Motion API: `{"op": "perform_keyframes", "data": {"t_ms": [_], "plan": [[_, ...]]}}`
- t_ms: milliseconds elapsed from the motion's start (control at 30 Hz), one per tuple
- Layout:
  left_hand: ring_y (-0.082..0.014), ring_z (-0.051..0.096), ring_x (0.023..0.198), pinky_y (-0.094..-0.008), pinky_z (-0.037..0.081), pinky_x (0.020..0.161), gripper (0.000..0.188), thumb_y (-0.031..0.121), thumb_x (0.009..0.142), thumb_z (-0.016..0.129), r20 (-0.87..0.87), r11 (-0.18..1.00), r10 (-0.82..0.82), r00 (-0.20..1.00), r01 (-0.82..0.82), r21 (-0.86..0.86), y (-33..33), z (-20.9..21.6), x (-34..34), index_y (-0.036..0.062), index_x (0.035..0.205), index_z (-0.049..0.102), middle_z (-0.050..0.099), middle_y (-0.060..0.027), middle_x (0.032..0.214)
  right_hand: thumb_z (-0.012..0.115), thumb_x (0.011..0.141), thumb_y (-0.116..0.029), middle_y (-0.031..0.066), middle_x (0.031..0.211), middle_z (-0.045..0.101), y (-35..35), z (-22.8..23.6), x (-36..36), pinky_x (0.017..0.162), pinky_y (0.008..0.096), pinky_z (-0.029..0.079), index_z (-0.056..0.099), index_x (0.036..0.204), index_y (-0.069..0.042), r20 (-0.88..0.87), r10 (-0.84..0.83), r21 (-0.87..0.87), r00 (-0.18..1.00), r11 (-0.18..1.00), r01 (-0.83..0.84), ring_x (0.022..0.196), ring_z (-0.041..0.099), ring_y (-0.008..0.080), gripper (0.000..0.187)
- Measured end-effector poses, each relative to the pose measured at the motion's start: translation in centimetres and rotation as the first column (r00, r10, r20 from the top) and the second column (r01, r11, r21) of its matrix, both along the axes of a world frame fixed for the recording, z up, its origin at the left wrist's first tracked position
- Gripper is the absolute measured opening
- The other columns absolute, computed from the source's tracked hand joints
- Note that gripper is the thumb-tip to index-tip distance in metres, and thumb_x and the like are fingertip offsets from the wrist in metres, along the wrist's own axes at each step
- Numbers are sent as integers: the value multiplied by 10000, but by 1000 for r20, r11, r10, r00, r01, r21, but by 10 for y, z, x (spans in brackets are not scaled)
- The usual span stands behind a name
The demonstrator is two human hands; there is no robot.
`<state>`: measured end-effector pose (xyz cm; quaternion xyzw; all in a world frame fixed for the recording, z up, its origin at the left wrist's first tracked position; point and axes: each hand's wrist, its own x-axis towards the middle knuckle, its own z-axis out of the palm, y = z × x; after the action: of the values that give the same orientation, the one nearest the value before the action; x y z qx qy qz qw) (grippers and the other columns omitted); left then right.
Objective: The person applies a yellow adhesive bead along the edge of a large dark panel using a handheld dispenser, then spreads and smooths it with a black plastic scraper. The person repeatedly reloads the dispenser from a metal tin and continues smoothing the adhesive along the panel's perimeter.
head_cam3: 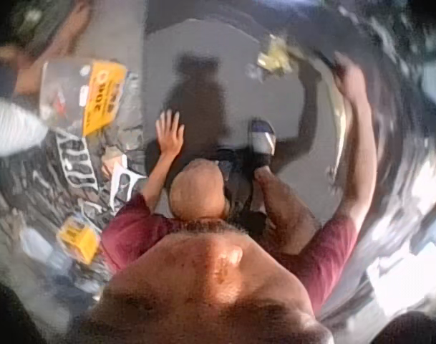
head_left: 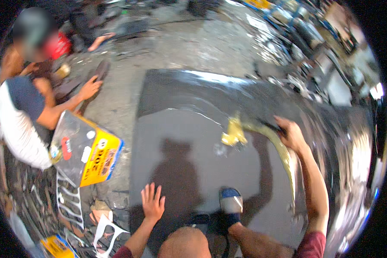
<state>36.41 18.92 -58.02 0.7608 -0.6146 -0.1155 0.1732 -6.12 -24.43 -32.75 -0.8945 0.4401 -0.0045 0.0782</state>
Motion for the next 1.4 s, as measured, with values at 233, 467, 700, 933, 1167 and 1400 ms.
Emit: {"op": "perform_keyframes", "data": {"t_ms": [233,467,700,933,1167,1400], "plan": [[-463,266,1520,-648,174,1225,569,378,1014,530,-34,998,56,998,-55,38,59,-15,-8,95,1505,482,354,-201,1633,664,863,-154,174,951,748,-21,14,111,769,505,569,648,1377,-275,-223,44,13,974,999,-42,876,716,392,528],[-487,275,1510,-661,185,1212,578,425,1052,457,-3,1000,-1,1000,1,-2,59,-21,-7,75,1512,463,348,-231,1626,588,913,-216,21,1212,750,-58,-137,183,1172,484,395,774,1145,-376,-320,243,-122,916,948,-295,1255,646,217,338],[-513,290,1496,-667,192,1204,589,441,1067,404,47,999,31,998,-31,15,64,-21,-5,45,1498,475,376,-254,1602,723,800,-284,-95,1162,736,-83,-177,167,1227,504,281,779,1073,-414,-458,256,134,851,966,-219,1277,595,180,307],[-498,270,1510,-654,176,1216,578,410,1069,402,88,1000,18,996,-20,23,58,-19,-7,49,1517,446,341,-254,1622,684,802,-259,-58,1014,753,-64,-142,-52,1065,454,373,792,1035,-415,-545,-53,101,836,987,129,1119,647,182,301],[-462,283,1516,-602,200,1228,607,446,1094,367,153,994,-47,987,61,-87,53,-29,-11,26,1528,430,341,-253,1625,613,757,-142,-41,1053,753,62,-126,-244,997,464,362,792,1057,-358,-587,-305,152,750,868,472,1079,655,198,411],[-418,275,1527,-575,200,1240,714,576,1080,315,126,1000,-8,992,8,-2,54,-23,-28,42,1541,425,316,-203,1654,649,695,-99,-141,1138,727,256,-115,-392,1002,448,326,789,1000,-320,-423,-450,132,787,829,544,1089,612,158,402]]}}
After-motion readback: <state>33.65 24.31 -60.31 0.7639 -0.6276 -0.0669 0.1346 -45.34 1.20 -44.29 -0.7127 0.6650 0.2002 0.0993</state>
